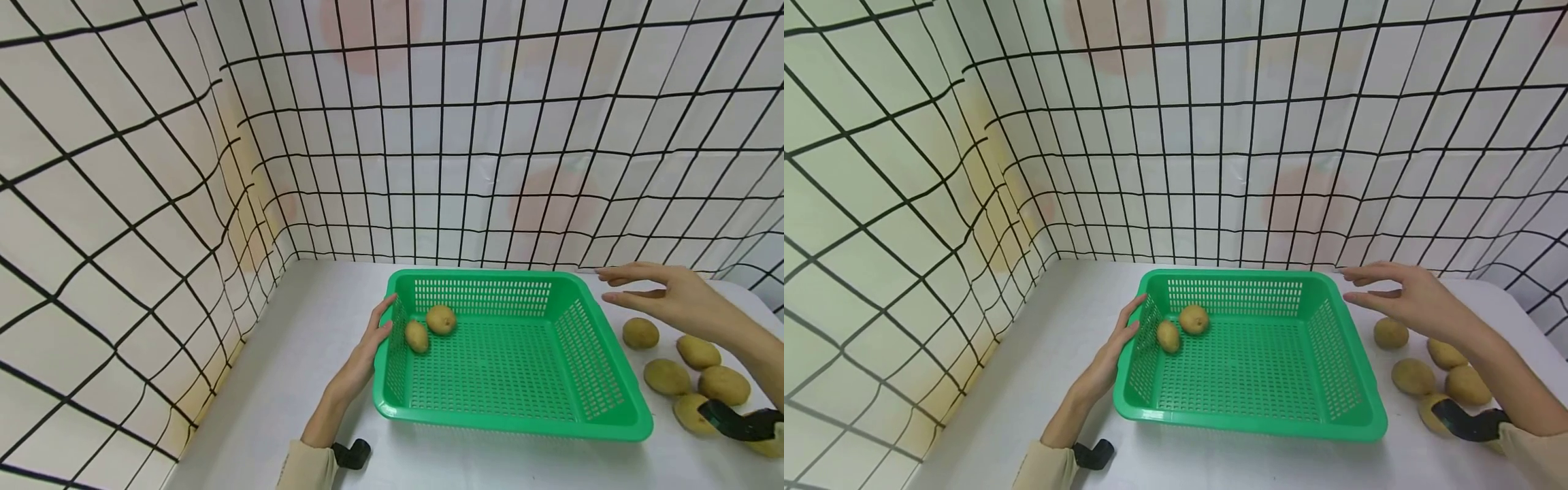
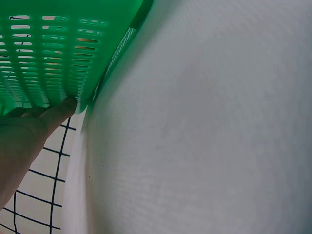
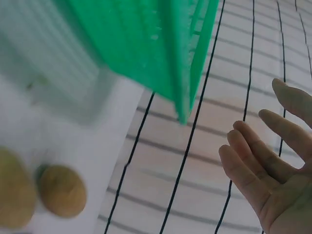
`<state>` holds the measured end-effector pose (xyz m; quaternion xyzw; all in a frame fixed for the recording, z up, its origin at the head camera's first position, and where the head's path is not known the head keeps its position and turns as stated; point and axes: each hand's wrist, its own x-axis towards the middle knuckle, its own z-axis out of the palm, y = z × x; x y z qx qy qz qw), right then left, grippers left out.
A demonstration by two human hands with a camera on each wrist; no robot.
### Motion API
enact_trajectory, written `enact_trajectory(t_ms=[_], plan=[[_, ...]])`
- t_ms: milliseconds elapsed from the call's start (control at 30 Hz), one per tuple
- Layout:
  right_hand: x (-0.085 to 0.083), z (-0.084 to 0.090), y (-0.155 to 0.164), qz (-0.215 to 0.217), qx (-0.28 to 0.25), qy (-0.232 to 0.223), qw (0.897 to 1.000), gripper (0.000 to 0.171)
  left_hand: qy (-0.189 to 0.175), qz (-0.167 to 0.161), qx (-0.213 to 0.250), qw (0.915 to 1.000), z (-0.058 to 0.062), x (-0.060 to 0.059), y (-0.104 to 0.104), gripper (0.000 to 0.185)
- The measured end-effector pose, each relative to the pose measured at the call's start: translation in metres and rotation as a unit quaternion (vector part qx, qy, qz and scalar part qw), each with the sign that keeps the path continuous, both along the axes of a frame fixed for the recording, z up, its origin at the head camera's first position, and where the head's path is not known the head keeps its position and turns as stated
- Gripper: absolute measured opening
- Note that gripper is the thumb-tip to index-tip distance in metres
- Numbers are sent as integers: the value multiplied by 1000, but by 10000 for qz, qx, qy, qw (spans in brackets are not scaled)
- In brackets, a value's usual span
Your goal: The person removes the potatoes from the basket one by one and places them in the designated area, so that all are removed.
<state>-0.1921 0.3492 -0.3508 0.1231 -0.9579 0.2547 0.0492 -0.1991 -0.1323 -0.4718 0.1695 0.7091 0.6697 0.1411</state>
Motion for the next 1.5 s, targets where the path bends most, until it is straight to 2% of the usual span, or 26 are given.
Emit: enact_trajectory(t_ms=[300,433,633,900,1100,1333,1500], plan=[[-17,4,-47,828,-230,-29,9963,44,-20,-92,25,10000,-3,1,-1,51],[-27,6,-68,1039,-193,-7,9944,44,-12,-25,42,10000,-2,0,-1,50],[-39,4,-94,1259,-293,-228,9913,46,-32,19,12,10000,-1,0,-1,50],[-52,-10,-117,1639,-760,-765,9806,46,-61,54,-38,10000,0,-1,0,50],[-63,-21,-132,2021,-892,-746,9724,43,-42,67,-31,10000,1,0,0,50],[-72,-32,-153,2302,-756,-695,9677,44,-39,55,-34,10000,1,-1,-1,50],[-77,-41,-167,2519,-734,-865,9611,46,-22,50,-35,10000,1,-1,-1,50]])
